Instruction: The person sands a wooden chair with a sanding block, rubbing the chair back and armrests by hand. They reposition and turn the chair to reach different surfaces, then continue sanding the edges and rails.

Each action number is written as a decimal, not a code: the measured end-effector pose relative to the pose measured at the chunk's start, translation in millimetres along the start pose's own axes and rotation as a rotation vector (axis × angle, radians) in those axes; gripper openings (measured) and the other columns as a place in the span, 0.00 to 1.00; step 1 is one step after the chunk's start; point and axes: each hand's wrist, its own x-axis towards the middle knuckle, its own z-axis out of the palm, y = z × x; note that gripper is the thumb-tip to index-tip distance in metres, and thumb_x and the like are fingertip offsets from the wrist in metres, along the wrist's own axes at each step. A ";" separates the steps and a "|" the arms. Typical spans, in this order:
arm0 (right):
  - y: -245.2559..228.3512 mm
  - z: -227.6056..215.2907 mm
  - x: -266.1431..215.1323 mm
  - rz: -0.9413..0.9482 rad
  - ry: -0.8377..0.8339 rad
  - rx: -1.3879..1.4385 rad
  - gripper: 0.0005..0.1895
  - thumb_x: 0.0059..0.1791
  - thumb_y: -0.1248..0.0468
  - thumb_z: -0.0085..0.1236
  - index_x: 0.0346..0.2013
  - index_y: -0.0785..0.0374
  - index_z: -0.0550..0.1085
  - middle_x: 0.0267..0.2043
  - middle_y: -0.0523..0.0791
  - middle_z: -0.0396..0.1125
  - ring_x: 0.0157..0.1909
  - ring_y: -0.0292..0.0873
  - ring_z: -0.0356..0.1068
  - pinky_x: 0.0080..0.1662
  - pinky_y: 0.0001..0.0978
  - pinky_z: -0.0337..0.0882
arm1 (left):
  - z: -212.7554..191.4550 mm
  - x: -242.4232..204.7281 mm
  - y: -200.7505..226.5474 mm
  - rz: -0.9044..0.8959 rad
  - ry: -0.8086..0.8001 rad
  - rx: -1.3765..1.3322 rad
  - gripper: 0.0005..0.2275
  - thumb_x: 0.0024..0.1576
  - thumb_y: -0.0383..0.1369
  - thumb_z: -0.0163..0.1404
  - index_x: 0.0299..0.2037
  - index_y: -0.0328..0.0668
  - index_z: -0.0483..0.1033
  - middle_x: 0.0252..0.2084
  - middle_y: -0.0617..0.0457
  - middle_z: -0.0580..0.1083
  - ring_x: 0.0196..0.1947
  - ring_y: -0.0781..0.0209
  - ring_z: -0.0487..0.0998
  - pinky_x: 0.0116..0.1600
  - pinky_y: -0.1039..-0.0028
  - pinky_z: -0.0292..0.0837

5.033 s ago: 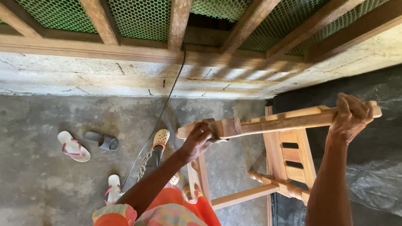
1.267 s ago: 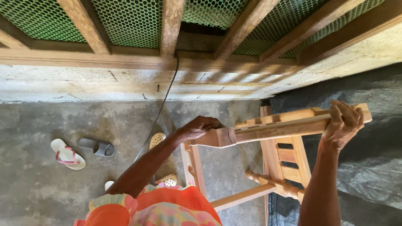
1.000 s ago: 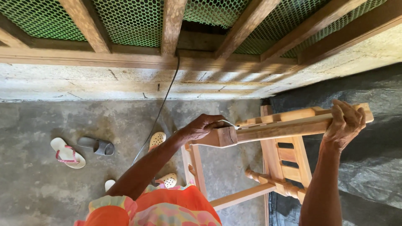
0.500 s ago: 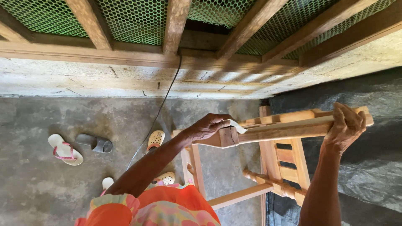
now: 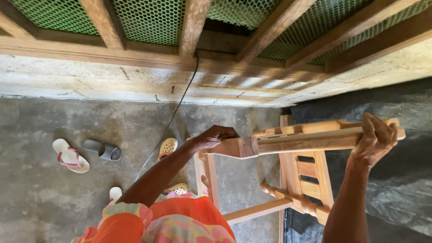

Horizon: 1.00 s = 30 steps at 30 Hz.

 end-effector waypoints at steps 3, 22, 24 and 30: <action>31.1 0.7 4.4 -0.075 -0.003 -0.020 0.11 0.54 0.61 0.55 0.39 0.60 0.83 0.47 0.41 0.79 0.48 0.41 0.75 0.76 0.45 0.57 | 7.9 22.9 -6.8 -0.028 0.012 -0.141 0.11 0.63 0.20 0.48 0.54 0.33 0.76 0.51 0.52 0.80 0.50 0.67 0.77 0.59 0.77 0.73; 132.1 1.7 21.0 -0.218 -0.013 -0.344 0.19 0.61 0.57 0.42 0.32 0.52 0.78 0.43 0.39 0.79 0.39 0.34 0.77 0.80 0.48 0.56 | 5.1 14.7 31.0 0.012 0.004 0.305 0.12 0.60 0.33 0.52 0.52 0.42 0.79 0.42 0.48 0.82 0.38 0.61 0.79 0.46 0.67 0.77; 129.7 3.0 21.1 -0.267 -0.012 -0.345 0.20 0.62 0.56 0.39 0.34 0.52 0.78 0.44 0.39 0.79 0.41 0.34 0.77 0.79 0.45 0.56 | 19.1 12.1 63.2 0.049 0.103 0.232 0.10 0.65 0.32 0.48 0.53 0.43 0.79 0.46 0.48 0.81 0.42 0.61 0.80 0.50 0.68 0.77; 53.2 -0.5 4.3 -0.071 -0.045 -0.055 0.14 0.55 0.60 0.47 0.38 0.57 0.82 0.44 0.43 0.79 0.39 0.35 0.73 0.78 0.41 0.60 | 77.0 -20.4 133.1 0.162 0.468 0.295 0.17 0.63 0.18 0.45 0.60 0.43 0.74 0.54 0.46 0.79 0.52 0.53 0.81 0.65 0.65 0.69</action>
